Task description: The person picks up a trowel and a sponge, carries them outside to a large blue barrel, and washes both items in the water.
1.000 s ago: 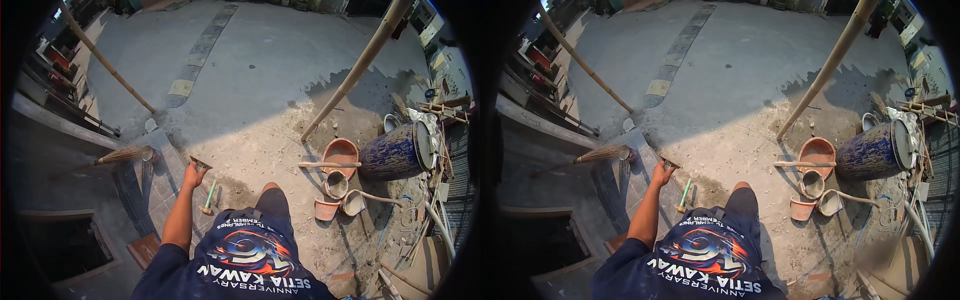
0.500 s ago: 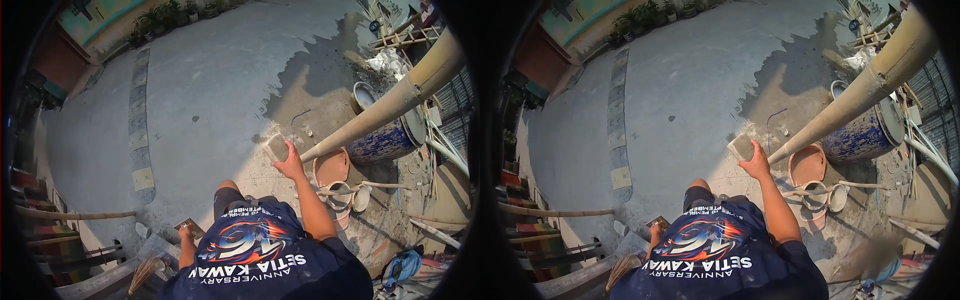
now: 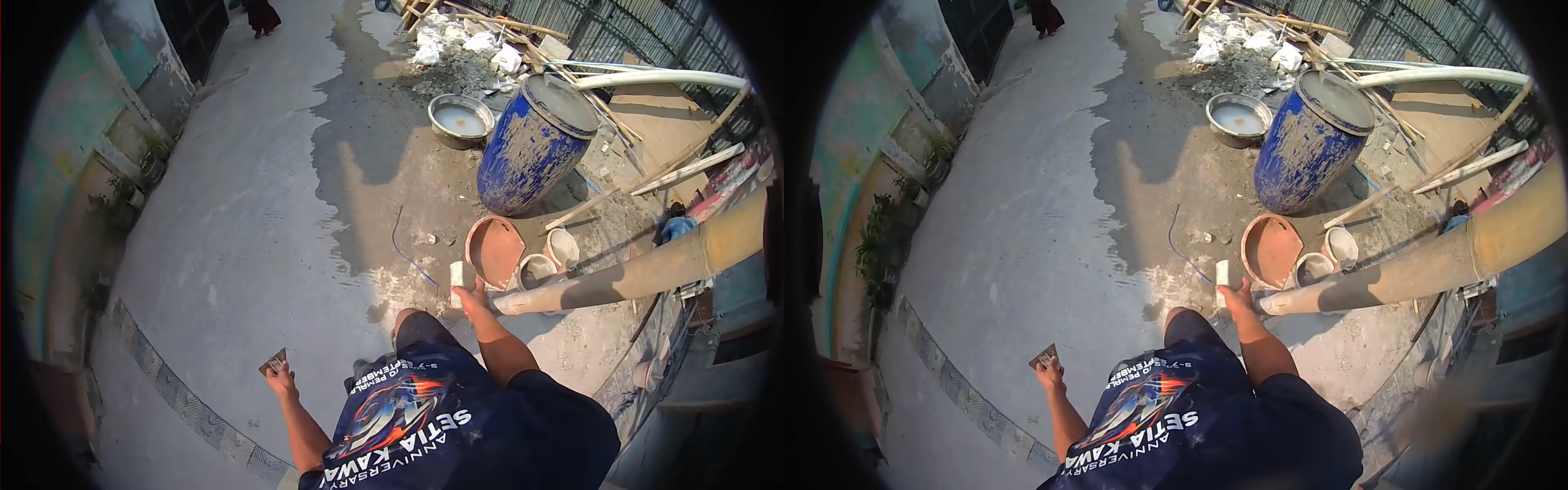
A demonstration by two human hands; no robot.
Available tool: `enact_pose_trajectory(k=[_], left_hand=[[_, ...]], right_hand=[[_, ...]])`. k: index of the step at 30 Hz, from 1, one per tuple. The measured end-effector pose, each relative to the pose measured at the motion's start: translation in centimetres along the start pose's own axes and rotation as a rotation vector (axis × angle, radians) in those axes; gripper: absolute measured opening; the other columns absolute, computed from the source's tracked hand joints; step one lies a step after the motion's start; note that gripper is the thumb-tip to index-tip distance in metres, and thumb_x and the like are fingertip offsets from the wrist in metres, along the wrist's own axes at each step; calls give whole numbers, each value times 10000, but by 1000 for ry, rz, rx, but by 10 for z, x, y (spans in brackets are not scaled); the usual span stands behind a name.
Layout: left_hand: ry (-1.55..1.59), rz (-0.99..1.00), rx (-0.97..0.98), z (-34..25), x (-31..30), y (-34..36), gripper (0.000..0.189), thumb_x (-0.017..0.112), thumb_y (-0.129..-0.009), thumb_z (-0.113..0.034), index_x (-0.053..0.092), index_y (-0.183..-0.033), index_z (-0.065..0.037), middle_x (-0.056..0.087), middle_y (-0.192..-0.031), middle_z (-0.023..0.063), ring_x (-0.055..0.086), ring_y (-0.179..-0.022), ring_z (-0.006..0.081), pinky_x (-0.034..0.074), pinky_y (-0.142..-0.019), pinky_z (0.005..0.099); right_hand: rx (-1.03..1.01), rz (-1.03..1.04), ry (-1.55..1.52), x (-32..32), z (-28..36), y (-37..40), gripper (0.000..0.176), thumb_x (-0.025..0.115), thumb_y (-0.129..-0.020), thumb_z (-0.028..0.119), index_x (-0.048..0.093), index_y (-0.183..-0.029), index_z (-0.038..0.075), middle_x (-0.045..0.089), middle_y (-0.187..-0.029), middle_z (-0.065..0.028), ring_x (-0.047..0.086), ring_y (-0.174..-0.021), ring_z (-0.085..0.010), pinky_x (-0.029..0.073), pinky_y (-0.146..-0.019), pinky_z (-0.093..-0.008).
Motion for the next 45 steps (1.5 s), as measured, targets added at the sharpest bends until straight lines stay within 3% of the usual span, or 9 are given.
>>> enact_pose_trajectory(k=[7,12,16,21,28,30,35,38,45], left_hand=[[-229,624,632,-281,366,49,313,699,-877,-56,573,-1138,62,666,-1034,81,581,-902,137,458,-855,278],[-421,982,909,-315,625,130,242,745,-871,-155,678,-1007,34,685,-902,17,571,-822,103,480,-757,283],[-327,1216,1223,-378,764,250,221,759,-853,-178,720,-961,11,739,-872,147,683,-787,177,514,-733,323],[-22,1479,1447,-434,907,367,255,772,-833,-168,715,-1051,-48,705,-1046,152,656,-978,320,504,-855,395],[121,1730,1437,-434,1110,498,240,751,-839,-158,696,-1020,-11,707,-985,142,642,-917,285,489,-832,371],[-31,1933,800,-404,1182,512,304,736,-853,-139,645,-1095,21,704,-968,106,622,-902,172,484,-807,318],[101,2112,478,-342,1275,529,344,705,-810,-113,630,-1118,22,684,-1013,196,648,-975,239,490,-869,356],[-142,2003,921,-330,1312,526,393,736,-713,-119,660,-1078,6,670,-1062,241,605,-1044,437,477,-912,447],[-452,1958,954,-267,1372,520,509,756,-724,-106,612,-1210,-52,643,-1198,150,602,-1134,308,467,-959,388]], right_hand=[[150,-537,-380,8,56,-158,1014,846,-670,320,294,-1487,82,492,-1375,-230,536,-1219,-358,465,-984,-431],[-230,-726,-630,-19,130,-310,962,846,-697,291,334,-1475,54,452,-1385,-237,502,-1240,-361,445,-1012,-431],[-515,-791,-612,-137,262,-337,901,827,-751,222,335,-1468,-14,441,-1402,-204,466,-1274,-296,398,-1041,-373],[-434,-1012,-330,-266,390,-334,907,809,-754,304,352,-1474,-5,464,-1343,-261,494,-1237,-376,412,-1027,-411],[-263,-1010,307,-339,465,-425,966,809,-666,364,378,-1491,109,498,-1295,-210,516,-1192,-374,434,-1008,-434],[-67,-844,523,-346,488,-461,919,791,-673,380,410,-1479,158,508,-1305,-176,517,-1216,-346,424,-1019,-442],[195,-711,674,-358,501,-544,910,792,-697,399,396,-1484,169,502,-1313,-175,501,-1240,-341,400,-1035,-478],[285,-685,665,-359,493,-573,938,797,-710,391,343,-1504,181,479,-1338,-177,478,-1264,-358,395,-1042,-489],[376,-734,536,-355,476,-601,982,801,-721,297,245,-1527,219,424,-1390,-183,442,-1291,-390,441,-1019,-490]])
Point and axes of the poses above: each hand's wrist, its own y-axis away from the middle knuckle, its own x-axis out of the palm, z = x × y, the point moved 7 cm from there along -y, towards the middle knuckle
